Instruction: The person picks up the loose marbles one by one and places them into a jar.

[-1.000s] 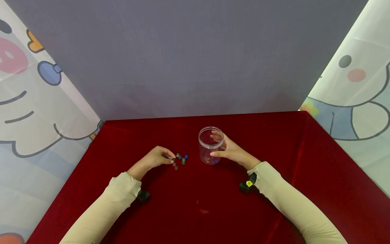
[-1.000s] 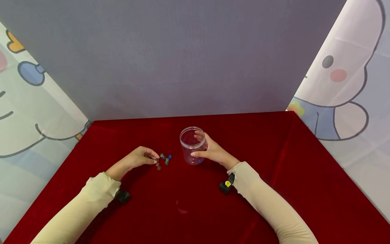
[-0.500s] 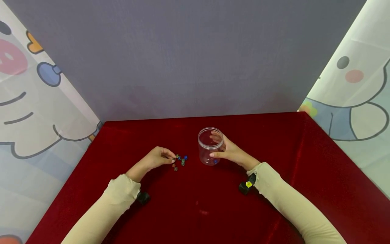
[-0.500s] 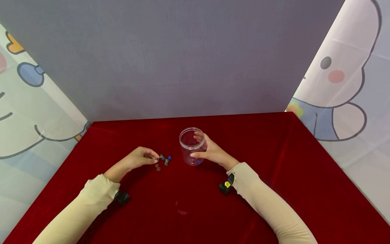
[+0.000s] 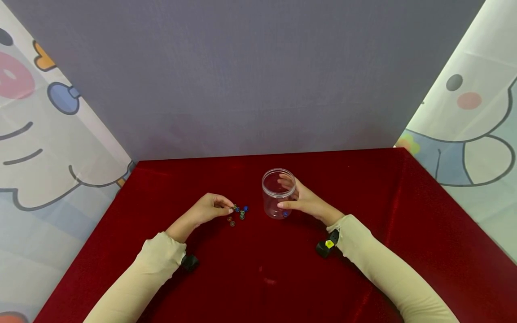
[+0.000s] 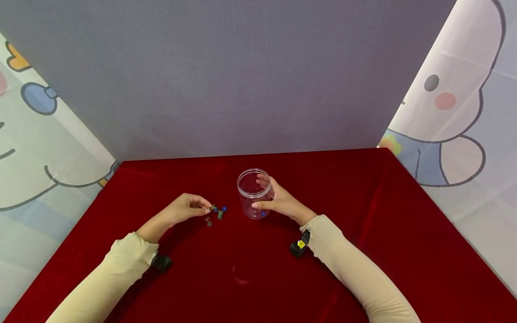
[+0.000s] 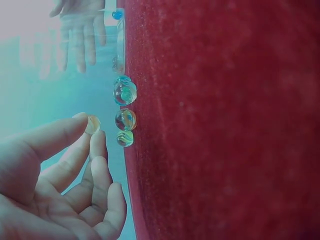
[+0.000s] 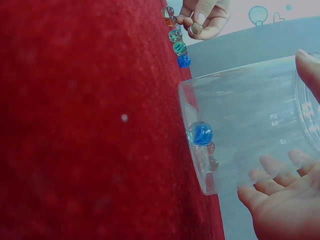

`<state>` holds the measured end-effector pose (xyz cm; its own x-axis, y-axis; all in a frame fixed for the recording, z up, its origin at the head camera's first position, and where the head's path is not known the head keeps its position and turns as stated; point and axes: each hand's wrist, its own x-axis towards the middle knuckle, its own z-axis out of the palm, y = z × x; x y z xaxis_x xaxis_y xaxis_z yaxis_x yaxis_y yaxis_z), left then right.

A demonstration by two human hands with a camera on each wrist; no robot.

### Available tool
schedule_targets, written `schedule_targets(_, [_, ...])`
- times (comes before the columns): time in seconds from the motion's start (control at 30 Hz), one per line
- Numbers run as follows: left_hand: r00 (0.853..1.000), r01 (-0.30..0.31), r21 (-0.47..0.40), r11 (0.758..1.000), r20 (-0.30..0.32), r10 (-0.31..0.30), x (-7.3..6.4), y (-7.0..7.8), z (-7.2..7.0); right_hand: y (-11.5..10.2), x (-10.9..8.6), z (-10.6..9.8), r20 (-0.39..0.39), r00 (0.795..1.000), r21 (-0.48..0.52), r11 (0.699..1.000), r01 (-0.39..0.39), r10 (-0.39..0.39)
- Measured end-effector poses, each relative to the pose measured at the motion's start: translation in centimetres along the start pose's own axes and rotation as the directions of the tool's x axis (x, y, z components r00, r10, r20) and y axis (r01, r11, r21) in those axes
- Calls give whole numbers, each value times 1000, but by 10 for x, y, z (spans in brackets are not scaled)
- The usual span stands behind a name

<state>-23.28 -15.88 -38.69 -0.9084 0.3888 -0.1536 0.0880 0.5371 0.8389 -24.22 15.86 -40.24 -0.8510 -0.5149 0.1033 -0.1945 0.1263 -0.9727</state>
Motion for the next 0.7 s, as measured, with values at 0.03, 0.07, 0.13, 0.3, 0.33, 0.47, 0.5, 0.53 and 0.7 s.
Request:
schedule_targets(0.03, [1000, -6, 1, 1000, -3, 6, 0, 0, 0, 0, 0, 0, 1, 1000, 0, 1000, -1, 1])
schedule_targets(0.07, [1000, -10, 1, 1000, -3, 10, 0, 0, 0, 0, 0, 0, 2, 1000, 0, 1000, 0, 0])
schedule_targets(0.13, [1000, -17, 1, 1000, -4, 17, 0, 1, 0, 0, 0, 0, 4, 1000, -1, 1000, 1, -1])
schedule_targets(0.3, [999, -34, 4, 999, 3, 34, 0, 1, 0, 0, 0, 0, 8, 1000, -11, 1000, 5, -5])
schedule_targets(0.33, [999, -39, 4, 999, 4, 39, 0, 1, 0, 0, 0, 0, 9, 1000, -12, 1000, 5, -5])
schedule_targets(0.47, [999, -51, 5, 999, -1, 51, 0, 2, 0, -1, 0, 0, 15, 1000, -12, 1000, 7, -7])
schedule_targets(0.5, [999, -54, 5, 999, -4, 54, 0, 2, 0, -1, 0, 0, 16, 1000, -11, 1000, 7, -7])
schedule_targets(0.53, [998, -56, 6, 998, -8, 56, 0, 3, 0, -1, 0, 0, 16, 1000, -9, 1000, 7, -7])
schedule_targets(0.7, [997, -74, 11, 997, -31, 74, 2, 6, 2, -3, 0, 1, 16, 1000, 7, 1000, 5, -6])
